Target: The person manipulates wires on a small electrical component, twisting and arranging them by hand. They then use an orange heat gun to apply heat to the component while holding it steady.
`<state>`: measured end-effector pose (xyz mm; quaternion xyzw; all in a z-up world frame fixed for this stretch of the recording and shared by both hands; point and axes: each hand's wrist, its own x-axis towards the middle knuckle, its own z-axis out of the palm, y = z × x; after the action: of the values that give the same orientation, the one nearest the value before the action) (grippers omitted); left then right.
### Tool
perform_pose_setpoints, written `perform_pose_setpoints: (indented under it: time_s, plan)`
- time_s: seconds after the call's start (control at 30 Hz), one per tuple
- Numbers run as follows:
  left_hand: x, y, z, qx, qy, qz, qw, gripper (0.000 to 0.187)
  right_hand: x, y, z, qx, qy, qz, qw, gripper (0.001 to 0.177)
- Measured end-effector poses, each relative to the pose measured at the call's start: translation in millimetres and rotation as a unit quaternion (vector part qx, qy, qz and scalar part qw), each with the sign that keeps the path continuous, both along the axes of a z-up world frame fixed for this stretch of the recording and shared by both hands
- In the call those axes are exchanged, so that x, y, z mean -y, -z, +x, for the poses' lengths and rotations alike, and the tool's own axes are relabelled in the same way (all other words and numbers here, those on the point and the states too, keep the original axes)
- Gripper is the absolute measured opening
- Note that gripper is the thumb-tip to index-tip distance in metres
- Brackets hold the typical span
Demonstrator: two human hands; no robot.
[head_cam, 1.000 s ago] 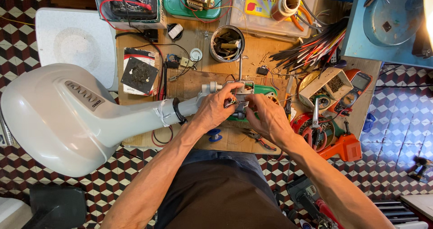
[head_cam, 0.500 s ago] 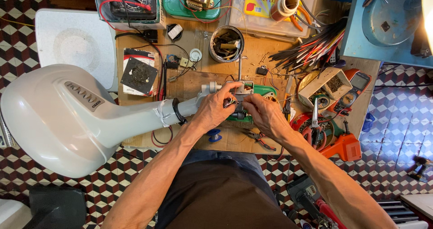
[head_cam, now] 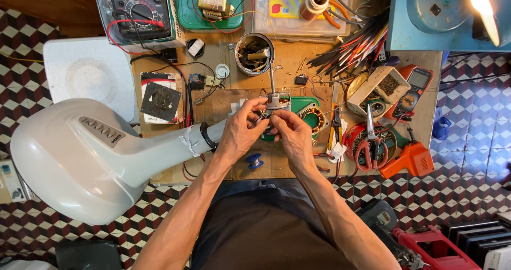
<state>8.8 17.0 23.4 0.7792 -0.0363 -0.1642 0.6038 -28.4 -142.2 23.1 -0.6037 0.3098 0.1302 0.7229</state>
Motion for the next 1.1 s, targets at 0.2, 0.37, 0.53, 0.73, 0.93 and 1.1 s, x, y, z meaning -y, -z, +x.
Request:
perform_pose_setpoints:
  time_s: [0.2, 0.37, 0.53, 0.73, 0.93, 1.1]
  plan:
    - [-6, -16, -3, 0.052, 0.005, 0.040, 0.998, 0.025, -8, 0, 2, 0.027, 0.000, -0.040, 0.999, 0.022]
    - [-6, -14, 1, 0.058, -0.007, 0.052, 0.997, 0.022, -12, -2, -4, 0.020, -0.005, -0.092, 0.996, 0.018]
    - [-7, -14, 3, 0.083, 0.009, 0.082, 0.993, 0.021, -16, 5, -7, 0.055, 0.018, -0.102, 0.993, 0.017]
    - [-6, -13, 8, 0.069, 0.008, 0.094, 0.993, 0.013, -24, 19, -8, 0.114, 0.054, -0.067, 0.990, 0.015]
    - [-6, -13, 15, 0.127, 0.033, 0.087, 0.988, 0.011, -36, 26, -8, 0.122, 0.108, -0.039, 0.986, 0.014]
    - [-12, -16, 17, 0.110, 0.071, 0.080, 0.988, 0.012, -41, 30, -11, 0.100, 0.117, -0.037, 0.987, 0.018]
